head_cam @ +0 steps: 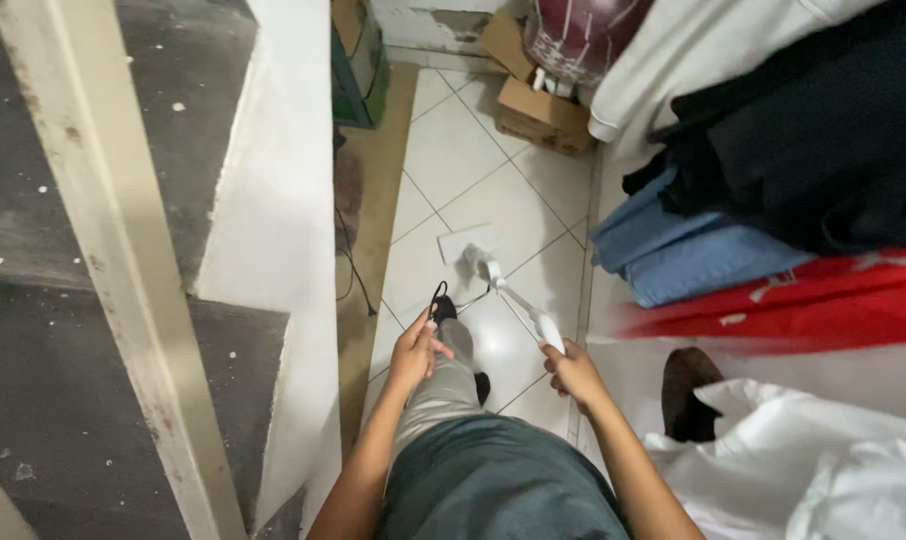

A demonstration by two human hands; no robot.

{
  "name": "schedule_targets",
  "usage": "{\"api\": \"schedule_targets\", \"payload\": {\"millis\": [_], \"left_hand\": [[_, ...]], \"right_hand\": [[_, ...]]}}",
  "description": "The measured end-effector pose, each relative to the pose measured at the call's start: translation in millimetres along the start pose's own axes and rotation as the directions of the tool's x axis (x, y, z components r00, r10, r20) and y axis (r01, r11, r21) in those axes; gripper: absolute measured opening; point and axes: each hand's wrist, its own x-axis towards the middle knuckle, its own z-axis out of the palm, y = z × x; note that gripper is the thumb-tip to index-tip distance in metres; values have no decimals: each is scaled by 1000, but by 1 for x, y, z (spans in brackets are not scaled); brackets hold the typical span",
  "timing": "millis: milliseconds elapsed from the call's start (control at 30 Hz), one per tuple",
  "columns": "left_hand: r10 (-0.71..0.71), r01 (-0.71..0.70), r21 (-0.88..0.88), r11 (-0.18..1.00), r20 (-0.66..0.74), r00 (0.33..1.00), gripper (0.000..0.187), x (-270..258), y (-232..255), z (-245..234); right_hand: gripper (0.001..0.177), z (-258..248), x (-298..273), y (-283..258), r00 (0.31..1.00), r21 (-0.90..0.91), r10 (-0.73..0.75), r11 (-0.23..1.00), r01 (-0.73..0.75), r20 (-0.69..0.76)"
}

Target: The person uses a vacuum cleaner to clean the tile floor of a hallway and a bedroom, moving through doorway and around a bed while managing the power cord.

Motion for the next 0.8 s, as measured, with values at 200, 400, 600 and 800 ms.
{"api": "schedule_targets", "payload": {"millis": [200,400,600,800], "left_hand": [[152,-154,39,987,54,987,30,22,-94,-4],[-35,36,24,999,-58,998,36,-2,-138,-31],[-115,94,-122,988,-183,976,28,-41,-155,-52],[-102,55,-222,974,-205,973,26,-56,-157,-58]], "right_hand": [[46,-14,-14,31,985,-181,-86,982,58,-150],[56,-3,18,40,943,-511,-248,853,104,-221],[63,38,96,22,939,-507,-277,850,142,-202],[53,92,165,29,966,-380,-169,921,85,-196]]}}
